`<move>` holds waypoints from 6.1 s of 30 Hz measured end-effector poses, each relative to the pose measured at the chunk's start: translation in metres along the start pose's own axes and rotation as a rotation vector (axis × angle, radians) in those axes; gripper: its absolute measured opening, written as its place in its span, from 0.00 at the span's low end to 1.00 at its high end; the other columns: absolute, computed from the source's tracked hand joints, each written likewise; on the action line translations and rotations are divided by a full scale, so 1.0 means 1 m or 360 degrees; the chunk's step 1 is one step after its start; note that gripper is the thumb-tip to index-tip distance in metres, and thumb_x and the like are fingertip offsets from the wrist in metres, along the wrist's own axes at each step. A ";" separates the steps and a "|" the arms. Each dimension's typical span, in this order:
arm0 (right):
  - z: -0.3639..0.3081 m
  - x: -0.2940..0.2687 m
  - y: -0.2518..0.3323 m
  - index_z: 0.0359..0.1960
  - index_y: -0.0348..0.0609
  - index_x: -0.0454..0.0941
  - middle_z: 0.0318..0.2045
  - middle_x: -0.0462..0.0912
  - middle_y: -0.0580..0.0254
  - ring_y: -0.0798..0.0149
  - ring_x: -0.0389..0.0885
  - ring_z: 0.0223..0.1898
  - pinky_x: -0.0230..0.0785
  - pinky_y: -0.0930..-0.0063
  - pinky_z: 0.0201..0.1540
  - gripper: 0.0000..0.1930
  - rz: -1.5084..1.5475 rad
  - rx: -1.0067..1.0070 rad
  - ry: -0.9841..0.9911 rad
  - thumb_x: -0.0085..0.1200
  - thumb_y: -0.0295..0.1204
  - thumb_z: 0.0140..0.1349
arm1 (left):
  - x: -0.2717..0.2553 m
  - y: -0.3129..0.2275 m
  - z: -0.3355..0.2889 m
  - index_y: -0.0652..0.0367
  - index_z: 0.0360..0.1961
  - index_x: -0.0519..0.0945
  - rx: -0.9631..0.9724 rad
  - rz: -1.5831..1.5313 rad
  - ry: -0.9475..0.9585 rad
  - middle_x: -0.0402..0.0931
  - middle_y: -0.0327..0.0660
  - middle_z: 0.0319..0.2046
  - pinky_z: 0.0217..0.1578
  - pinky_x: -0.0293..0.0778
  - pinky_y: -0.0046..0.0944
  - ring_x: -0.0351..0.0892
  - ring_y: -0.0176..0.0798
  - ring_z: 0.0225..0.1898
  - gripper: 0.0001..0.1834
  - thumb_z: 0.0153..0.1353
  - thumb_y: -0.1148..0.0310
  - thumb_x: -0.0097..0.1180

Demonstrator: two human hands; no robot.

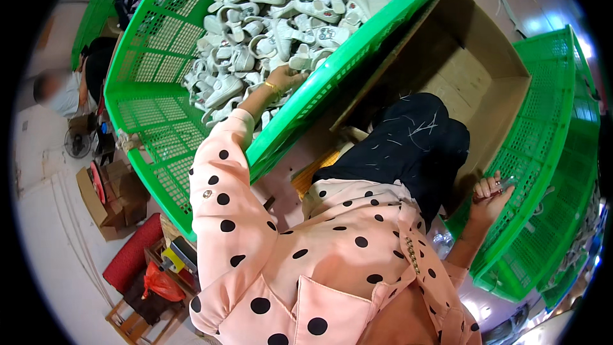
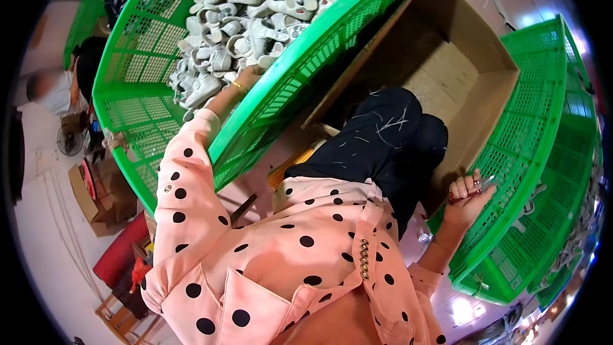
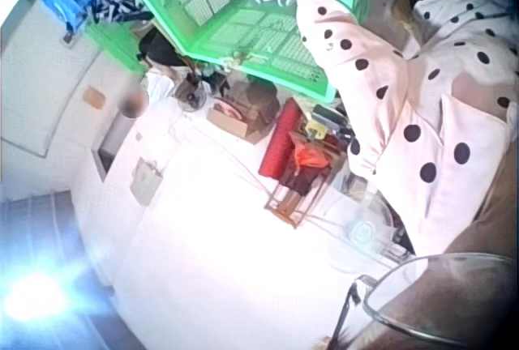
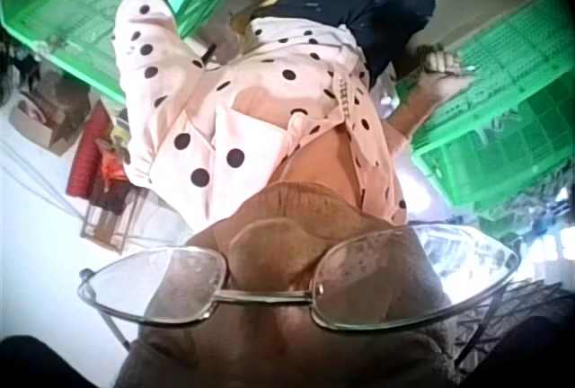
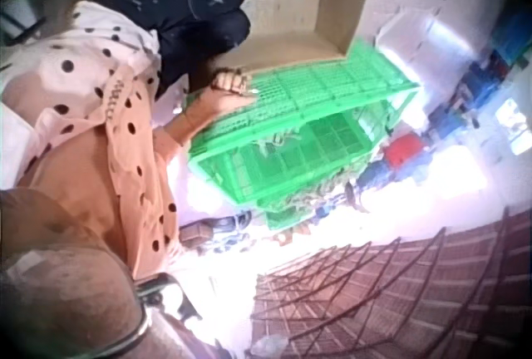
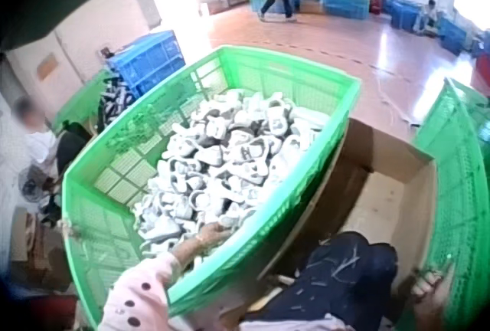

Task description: The person sits on the floor and uses scissors to trim loose threads and excess fabric from the edges of small white shoes. They handle the shoes one at a time, turning them to access different sides, and place the finished items into a green crate.

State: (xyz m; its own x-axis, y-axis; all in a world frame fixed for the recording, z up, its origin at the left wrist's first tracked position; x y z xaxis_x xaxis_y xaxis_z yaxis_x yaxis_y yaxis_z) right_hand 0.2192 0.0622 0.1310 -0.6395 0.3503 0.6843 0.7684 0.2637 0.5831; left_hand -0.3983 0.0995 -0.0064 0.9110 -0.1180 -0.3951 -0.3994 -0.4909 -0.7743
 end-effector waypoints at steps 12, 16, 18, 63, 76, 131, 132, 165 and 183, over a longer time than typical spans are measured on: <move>0.003 0.092 -0.100 0.33 0.43 0.74 0.13 0.59 0.77 0.81 0.54 0.13 0.43 0.83 0.15 0.13 -0.0631 0.0412 -0.0021 0.46 0.38 0.71 | -0.067 0.088 -0.029 0.67 0.42 0.83 -0.0069 -0.0018 -0.0746 0.81 0.42 0.34 0.38 0.74 0.36 0.77 0.35 0.34 0.26 0.65 0.49 0.55; 0.001 0.115 -0.060 0.35 0.42 0.75 0.15 0.60 0.81 0.83 0.54 0.15 0.43 0.83 0.16 0.12 -0.0669 0.0326 0.0119 0.47 0.37 0.70 | -0.115 -0.060 -0.043 0.69 0.44 0.81 0.0268 -0.0113 -0.1232 0.80 0.39 0.35 0.35 0.74 0.35 0.76 0.34 0.34 0.25 0.67 0.52 0.55; -0.006 0.139 -0.040 0.35 0.41 0.77 0.16 0.62 0.80 0.82 0.55 0.16 0.47 0.83 0.19 0.13 -0.0721 0.0279 0.0294 0.47 0.37 0.70 | -0.119 -0.148 -0.066 0.74 0.48 0.77 0.0467 -0.0431 -0.1235 0.79 0.44 0.39 0.41 0.74 0.38 0.76 0.37 0.39 0.25 0.67 0.56 0.56; -0.088 0.078 -0.104 0.34 0.40 0.82 0.17 0.72 0.79 0.83 0.64 0.17 0.50 0.82 0.17 0.10 -0.0924 0.0455 0.0675 0.57 0.34 0.62 | 0.180 -0.507 -0.350 0.46 0.26 0.86 0.2070 -0.1231 0.1899 0.76 0.30 0.26 0.48 0.72 0.49 0.70 0.41 0.38 0.04 0.58 0.64 0.65; -0.079 0.083 -0.019 0.29 0.46 0.80 0.17 0.71 0.78 0.81 0.63 0.16 0.56 0.80 0.18 0.11 -0.1121 0.0068 0.0006 0.58 0.38 0.63 | 0.209 -0.369 -0.174 0.58 0.23 0.65 0.1059 -0.0899 0.0529 0.63 0.36 0.23 0.37 0.65 0.34 0.62 0.33 0.29 0.19 0.73 0.64 0.44; -0.117 0.055 -0.108 0.40 0.30 0.79 0.29 0.79 0.70 0.81 0.70 0.31 0.67 0.84 0.34 0.11 -0.1032 0.0174 0.0120 0.55 0.29 0.65 | 0.236 -0.278 -0.224 0.64 0.32 0.75 0.1204 0.0821 0.0203 0.77 0.44 0.29 0.28 0.73 0.36 0.78 0.40 0.27 0.07 0.61 0.73 0.60; -0.116 0.059 -0.107 0.40 0.30 0.79 0.29 0.79 0.69 0.81 0.70 0.31 0.67 0.84 0.34 0.11 -0.1027 0.0170 0.0122 0.55 0.29 0.65 | 0.235 -0.277 -0.223 0.64 0.33 0.75 0.1119 0.0759 0.0260 0.77 0.44 0.28 0.28 0.73 0.36 0.78 0.40 0.25 0.07 0.61 0.73 0.59; -0.111 0.033 -0.074 0.38 0.35 0.76 0.24 0.75 0.69 0.77 0.69 0.25 0.63 0.82 0.30 0.16 -0.1424 0.0150 0.0502 0.48 0.38 0.71 | 0.239 -0.248 -0.212 0.61 0.40 0.72 0.1004 0.0009 0.0439 0.83 0.41 0.39 0.35 0.76 0.29 0.83 0.36 0.33 0.04 0.67 0.74 0.52; -0.095 0.097 -0.043 0.29 0.42 0.71 0.18 0.76 0.53 0.49 0.78 0.23 0.66 0.59 0.24 0.22 -0.3156 -0.0690 0.0723 0.48 0.50 0.65 | 0.250 -0.258 -0.223 0.61 0.40 0.70 0.1470 0.0302 -0.0026 0.84 0.43 0.37 0.30 0.78 0.31 0.84 0.39 0.30 0.05 0.65 0.78 0.52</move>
State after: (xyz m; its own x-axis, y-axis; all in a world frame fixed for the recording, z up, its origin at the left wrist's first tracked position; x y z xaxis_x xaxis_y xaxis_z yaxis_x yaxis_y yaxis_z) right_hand 0.1218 -0.0008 0.2134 -0.4188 -0.2914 -0.8601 -0.8207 -0.2840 0.4958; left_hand -0.0442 0.0045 0.2045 0.8237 -0.1101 -0.5562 -0.4705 0.4147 -0.7789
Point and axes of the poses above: each hand's wrist, its own z-axis towards the middle knuckle, its own x-axis out of the palm, y = z × x, the point moved 5 cm from there along z, towards the middle knuckle
